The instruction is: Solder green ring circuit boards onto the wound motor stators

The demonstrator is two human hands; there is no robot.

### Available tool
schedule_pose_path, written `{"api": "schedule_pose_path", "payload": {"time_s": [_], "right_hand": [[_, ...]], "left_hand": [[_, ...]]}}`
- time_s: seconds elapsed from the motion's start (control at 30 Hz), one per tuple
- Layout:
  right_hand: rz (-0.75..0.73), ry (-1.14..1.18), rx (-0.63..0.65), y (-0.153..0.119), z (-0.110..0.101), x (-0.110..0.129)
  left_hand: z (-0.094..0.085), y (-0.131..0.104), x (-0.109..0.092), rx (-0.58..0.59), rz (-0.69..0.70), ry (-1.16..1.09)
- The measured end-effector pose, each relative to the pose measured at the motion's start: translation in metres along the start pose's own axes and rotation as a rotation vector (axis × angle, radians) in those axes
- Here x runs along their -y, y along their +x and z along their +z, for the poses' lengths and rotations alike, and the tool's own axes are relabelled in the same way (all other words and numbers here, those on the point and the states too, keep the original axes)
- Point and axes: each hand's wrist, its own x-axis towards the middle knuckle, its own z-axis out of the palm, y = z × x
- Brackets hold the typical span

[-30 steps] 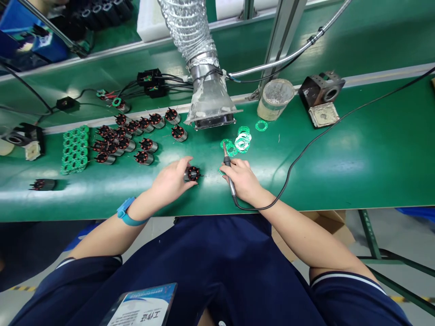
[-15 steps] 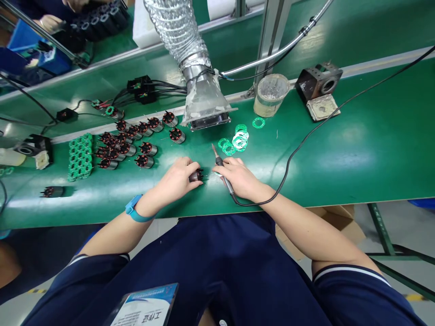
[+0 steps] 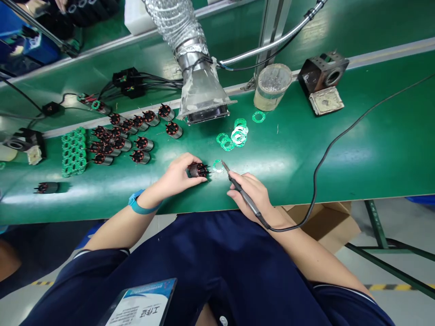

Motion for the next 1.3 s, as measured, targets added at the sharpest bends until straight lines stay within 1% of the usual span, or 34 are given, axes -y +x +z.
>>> {"api": "schedule_pose_path", "payload": {"time_s": [0.13, 0.3, 0.9, 1.3], "right_hand": [[0.13, 0.04, -0.059, 0.001, 0.008, 0.005], [0.219, 0.062, -0.071, 0.003, 0.01, 0.003], [0.244, 0.099, -0.018, 0.002, 0.013, -0.003], [0.194, 0.086, -0.025, 0.002, 0.016, -0.003]], "left_hand": [[0.002, 0.008, -0.004, 0.002, -0.001, 0.011], [0.003, 0.011, -0.004, 0.024, 0.01, 0.004], [0.005, 0.014, -0.004, 0.053, 0.001, -0.009], [0.004, 0.015, -0.006, 0.064, -0.007, 0.012]]}}
